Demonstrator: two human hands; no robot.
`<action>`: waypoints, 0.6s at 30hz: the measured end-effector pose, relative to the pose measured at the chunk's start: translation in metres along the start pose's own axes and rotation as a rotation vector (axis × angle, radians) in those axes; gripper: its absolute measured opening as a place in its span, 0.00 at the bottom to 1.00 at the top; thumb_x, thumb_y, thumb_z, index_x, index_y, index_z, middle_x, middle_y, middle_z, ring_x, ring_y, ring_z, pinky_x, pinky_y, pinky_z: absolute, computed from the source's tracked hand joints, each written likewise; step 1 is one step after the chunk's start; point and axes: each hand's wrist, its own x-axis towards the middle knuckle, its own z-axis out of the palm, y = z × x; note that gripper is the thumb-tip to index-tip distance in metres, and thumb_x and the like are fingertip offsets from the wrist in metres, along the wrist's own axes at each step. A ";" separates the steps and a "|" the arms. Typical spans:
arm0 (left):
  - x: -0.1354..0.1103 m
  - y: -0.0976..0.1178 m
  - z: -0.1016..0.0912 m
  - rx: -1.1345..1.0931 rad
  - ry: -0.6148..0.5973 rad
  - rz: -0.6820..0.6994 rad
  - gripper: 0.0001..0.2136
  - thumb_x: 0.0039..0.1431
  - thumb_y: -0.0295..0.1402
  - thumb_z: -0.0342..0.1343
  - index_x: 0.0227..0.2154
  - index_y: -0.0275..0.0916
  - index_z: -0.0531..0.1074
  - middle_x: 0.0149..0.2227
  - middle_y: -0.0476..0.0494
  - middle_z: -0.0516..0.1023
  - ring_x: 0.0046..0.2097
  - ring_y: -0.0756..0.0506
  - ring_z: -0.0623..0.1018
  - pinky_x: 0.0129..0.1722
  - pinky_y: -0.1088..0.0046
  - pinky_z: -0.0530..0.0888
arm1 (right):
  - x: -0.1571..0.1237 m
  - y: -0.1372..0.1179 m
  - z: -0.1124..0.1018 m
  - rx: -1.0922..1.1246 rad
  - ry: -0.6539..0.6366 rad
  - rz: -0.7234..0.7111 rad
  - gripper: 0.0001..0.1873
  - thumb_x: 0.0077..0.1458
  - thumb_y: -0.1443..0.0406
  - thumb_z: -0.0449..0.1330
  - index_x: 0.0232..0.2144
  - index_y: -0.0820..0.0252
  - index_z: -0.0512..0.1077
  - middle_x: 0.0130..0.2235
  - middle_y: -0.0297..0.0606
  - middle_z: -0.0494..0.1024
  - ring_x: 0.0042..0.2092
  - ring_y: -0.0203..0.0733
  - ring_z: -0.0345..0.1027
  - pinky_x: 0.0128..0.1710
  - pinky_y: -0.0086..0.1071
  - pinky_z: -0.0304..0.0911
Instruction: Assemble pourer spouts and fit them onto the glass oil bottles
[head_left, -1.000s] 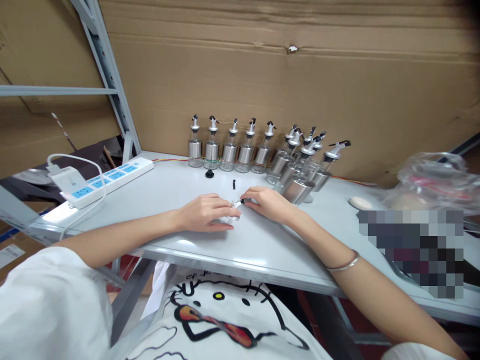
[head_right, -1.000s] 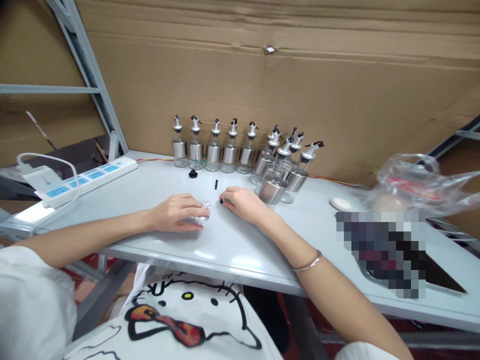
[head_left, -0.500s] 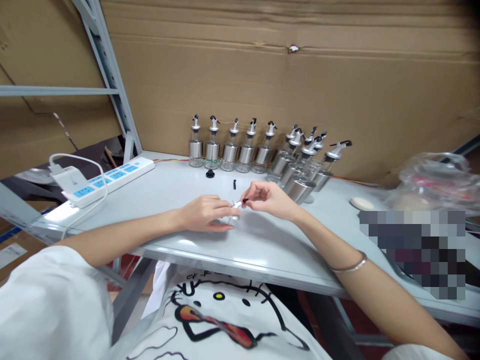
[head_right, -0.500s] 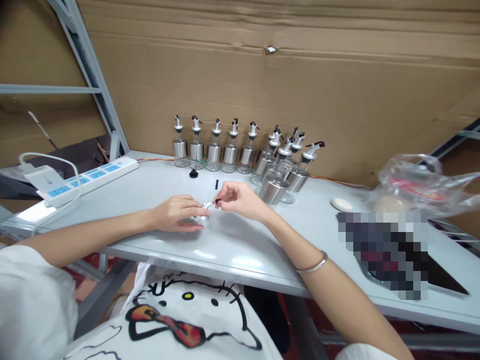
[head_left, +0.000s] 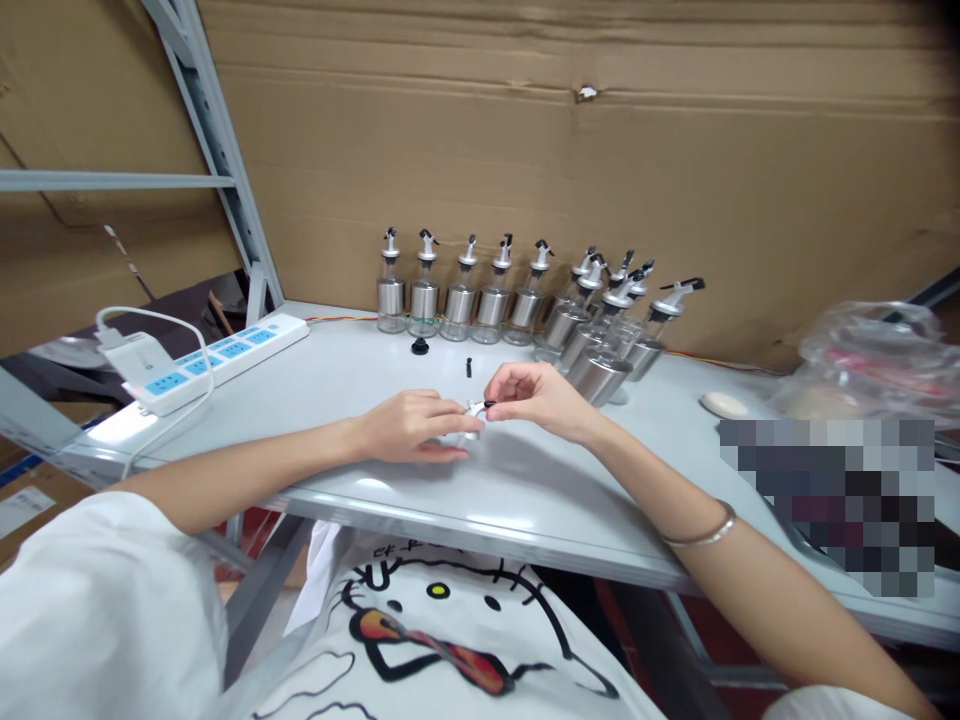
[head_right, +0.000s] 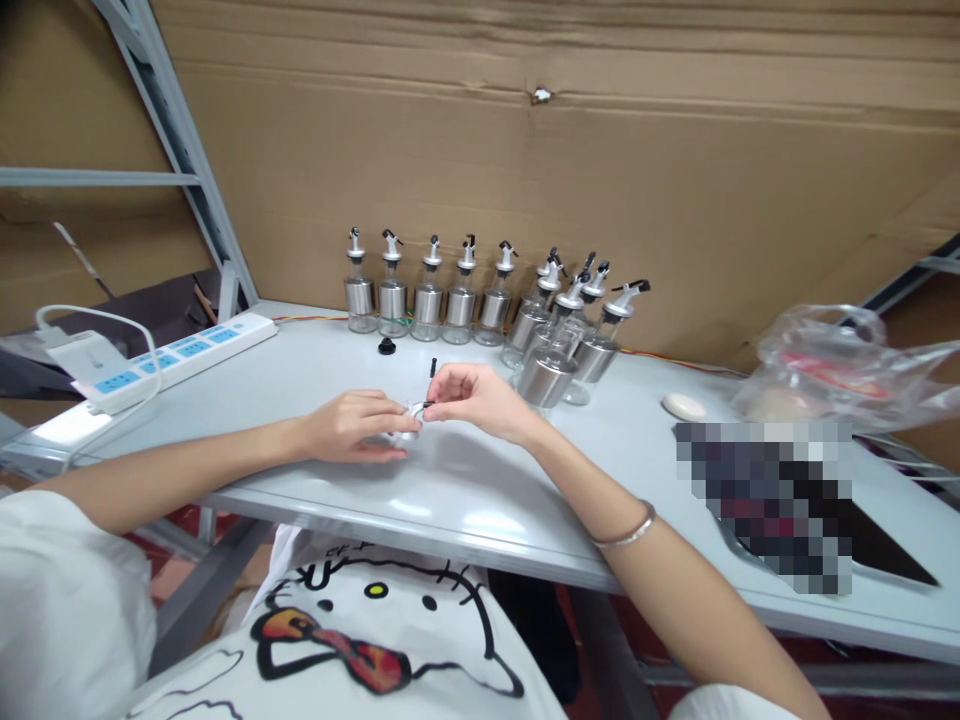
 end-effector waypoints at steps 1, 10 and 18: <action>0.000 0.000 0.000 0.001 0.001 0.004 0.13 0.63 0.38 0.50 0.44 0.34 0.69 0.32 0.42 0.79 0.28 0.50 0.76 0.31 0.75 0.72 | 0.000 0.000 0.001 -0.005 0.003 -0.008 0.17 0.33 0.61 0.72 0.23 0.62 0.70 0.21 0.29 0.73 0.24 0.30 0.64 0.25 0.27 0.60; 0.001 0.001 0.000 0.015 -0.031 0.013 0.13 0.65 0.38 0.47 0.45 0.35 0.69 0.33 0.42 0.78 0.29 0.50 0.76 0.31 0.76 0.71 | -0.002 -0.001 0.004 -0.022 0.024 -0.025 0.19 0.32 0.57 0.72 0.22 0.62 0.70 0.21 0.31 0.73 0.24 0.32 0.65 0.26 0.28 0.60; 0.000 0.001 -0.001 0.005 -0.064 0.027 0.13 0.66 0.38 0.45 0.45 0.34 0.68 0.34 0.41 0.78 0.29 0.49 0.76 0.31 0.74 0.72 | -0.002 0.001 0.006 -0.080 -0.005 -0.020 0.20 0.40 0.54 0.69 0.18 0.62 0.67 0.17 0.30 0.69 0.22 0.30 0.59 0.24 0.27 0.55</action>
